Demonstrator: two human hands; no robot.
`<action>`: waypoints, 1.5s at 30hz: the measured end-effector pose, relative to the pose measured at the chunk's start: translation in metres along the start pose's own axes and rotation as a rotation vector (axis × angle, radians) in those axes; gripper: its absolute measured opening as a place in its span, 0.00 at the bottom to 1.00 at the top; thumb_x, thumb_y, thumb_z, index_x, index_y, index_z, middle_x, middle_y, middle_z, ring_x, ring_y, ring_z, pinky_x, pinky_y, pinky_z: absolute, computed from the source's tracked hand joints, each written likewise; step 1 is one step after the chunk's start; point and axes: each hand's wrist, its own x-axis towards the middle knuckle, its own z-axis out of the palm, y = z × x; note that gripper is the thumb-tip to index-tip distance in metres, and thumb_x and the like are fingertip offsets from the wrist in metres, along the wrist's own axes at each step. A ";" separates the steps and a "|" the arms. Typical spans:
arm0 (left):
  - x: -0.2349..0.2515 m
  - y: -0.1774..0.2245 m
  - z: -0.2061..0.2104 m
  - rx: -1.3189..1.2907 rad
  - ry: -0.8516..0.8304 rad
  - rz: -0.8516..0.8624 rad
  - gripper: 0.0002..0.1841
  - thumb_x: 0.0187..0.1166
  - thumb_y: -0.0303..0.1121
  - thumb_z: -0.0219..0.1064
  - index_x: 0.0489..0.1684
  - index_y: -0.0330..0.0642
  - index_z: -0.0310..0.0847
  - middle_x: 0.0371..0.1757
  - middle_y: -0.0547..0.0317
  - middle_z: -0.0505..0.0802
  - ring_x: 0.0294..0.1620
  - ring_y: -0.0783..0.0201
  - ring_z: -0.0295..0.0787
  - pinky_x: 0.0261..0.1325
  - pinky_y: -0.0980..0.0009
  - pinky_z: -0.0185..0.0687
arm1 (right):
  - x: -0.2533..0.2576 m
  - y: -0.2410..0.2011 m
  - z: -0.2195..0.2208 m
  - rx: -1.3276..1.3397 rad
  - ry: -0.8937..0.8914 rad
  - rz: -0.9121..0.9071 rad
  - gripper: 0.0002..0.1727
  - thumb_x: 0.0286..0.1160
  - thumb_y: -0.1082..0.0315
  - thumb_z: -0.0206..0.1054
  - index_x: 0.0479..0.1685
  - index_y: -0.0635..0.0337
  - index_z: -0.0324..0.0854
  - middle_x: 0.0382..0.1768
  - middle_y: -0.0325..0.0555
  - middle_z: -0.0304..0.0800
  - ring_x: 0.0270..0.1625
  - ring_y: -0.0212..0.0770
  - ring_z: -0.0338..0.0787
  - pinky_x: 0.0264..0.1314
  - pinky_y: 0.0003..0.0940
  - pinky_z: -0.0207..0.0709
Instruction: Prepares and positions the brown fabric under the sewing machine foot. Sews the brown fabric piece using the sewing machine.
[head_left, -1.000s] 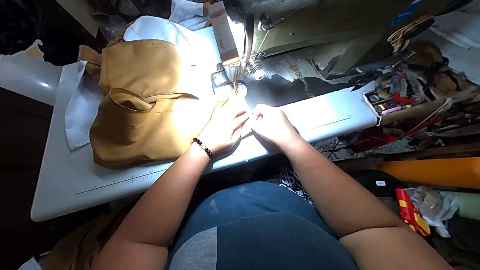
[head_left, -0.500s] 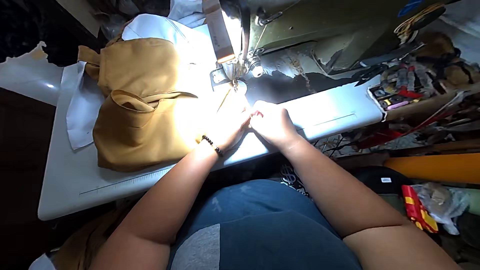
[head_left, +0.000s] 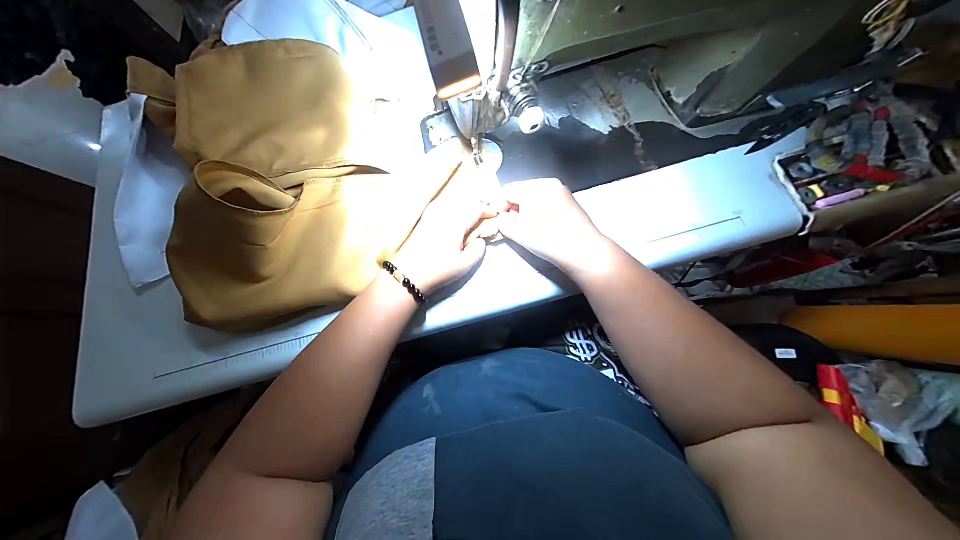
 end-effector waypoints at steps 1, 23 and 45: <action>0.006 -0.005 -0.001 0.017 0.004 0.008 0.19 0.74 0.32 0.59 0.60 0.38 0.88 0.68 0.48 0.89 0.74 0.52 0.81 0.79 0.54 0.70 | 0.006 -0.001 0.000 0.009 0.006 0.017 0.04 0.71 0.72 0.71 0.31 0.62 0.88 0.28 0.47 0.88 0.34 0.43 0.86 0.40 0.46 0.78; -0.151 -0.007 -0.128 0.526 -0.269 -0.668 0.28 0.65 0.33 0.84 0.66 0.39 0.82 0.58 0.26 0.86 0.63 0.19 0.79 0.52 0.21 0.74 | 0.043 0.022 0.012 -0.042 0.148 -0.050 0.20 0.80 0.55 0.69 0.38 0.67 0.90 0.42 0.57 0.89 0.54 0.52 0.87 0.66 0.46 0.73; -0.232 0.005 -0.185 0.630 0.247 -0.854 0.19 0.92 0.34 0.52 0.64 0.25 0.78 0.68 0.25 0.82 0.71 0.31 0.80 0.74 0.33 0.72 | -0.078 -0.023 0.020 1.156 -0.229 0.353 0.12 0.89 0.69 0.56 0.65 0.54 0.71 0.36 0.43 0.86 0.22 0.32 0.85 0.24 0.25 0.84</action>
